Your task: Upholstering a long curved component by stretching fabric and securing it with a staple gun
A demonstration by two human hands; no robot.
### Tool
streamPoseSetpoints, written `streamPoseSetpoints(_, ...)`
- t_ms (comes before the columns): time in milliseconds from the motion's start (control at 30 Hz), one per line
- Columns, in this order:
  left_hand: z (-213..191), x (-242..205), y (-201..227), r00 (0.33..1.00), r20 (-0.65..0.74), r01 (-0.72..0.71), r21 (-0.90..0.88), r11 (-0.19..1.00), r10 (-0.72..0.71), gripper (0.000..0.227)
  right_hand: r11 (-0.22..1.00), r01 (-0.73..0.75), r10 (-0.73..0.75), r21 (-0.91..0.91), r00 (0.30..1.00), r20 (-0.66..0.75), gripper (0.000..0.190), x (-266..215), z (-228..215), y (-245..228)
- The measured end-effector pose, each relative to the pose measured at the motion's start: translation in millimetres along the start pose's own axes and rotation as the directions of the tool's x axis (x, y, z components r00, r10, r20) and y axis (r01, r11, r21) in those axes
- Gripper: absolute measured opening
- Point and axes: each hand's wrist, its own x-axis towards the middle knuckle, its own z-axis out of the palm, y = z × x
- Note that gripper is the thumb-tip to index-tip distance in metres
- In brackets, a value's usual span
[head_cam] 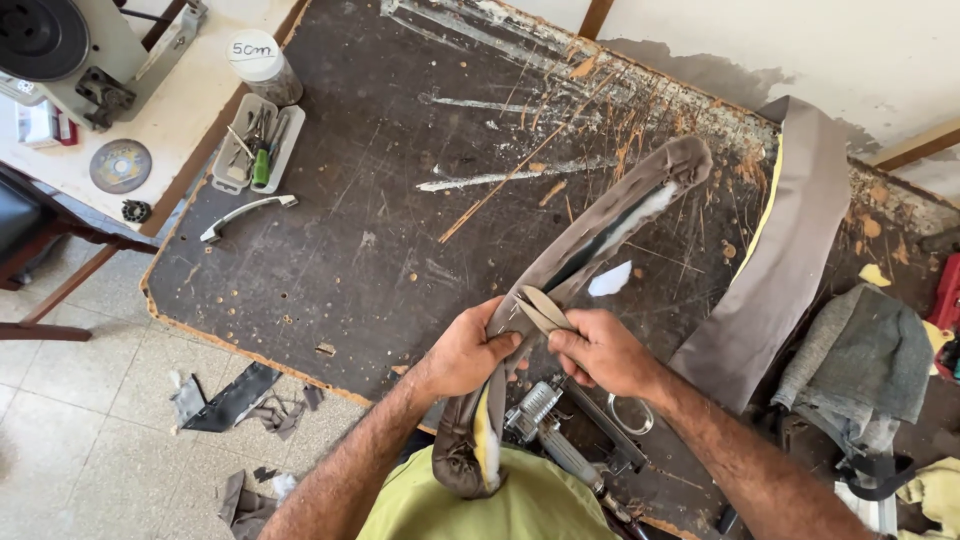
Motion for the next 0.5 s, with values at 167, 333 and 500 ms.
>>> streamPoseSetpoints(167, -0.3, -3.0, 5.6, 1.0, 0.018, -0.02, 0.042, 0.999, 0.019, 0.024, 1.0, 0.006, -0.006, 0.018, 1.0, 0.022, 0.046, 16.5, -6.9, 22.3)
streamPoseSetpoints(333, -0.2, -3.3, 8.9, 0.997, 0.067, -0.034, 0.045, 0.998, 0.031, 0.022, 0.94, -0.15, 0.111, 0.306, 0.984, 0.139, 0.055, 12.3, -8.7, 36.0)
streamPoseSetpoints(500, -9.1, 3.9, 3.0, 0.992, 0.119, -0.047, 0.045, 0.998, 0.042, 0.017, 0.835, -0.263, 0.038, 0.483, 0.903, 0.427, 0.064, 20.5, -17.3, 63.6)
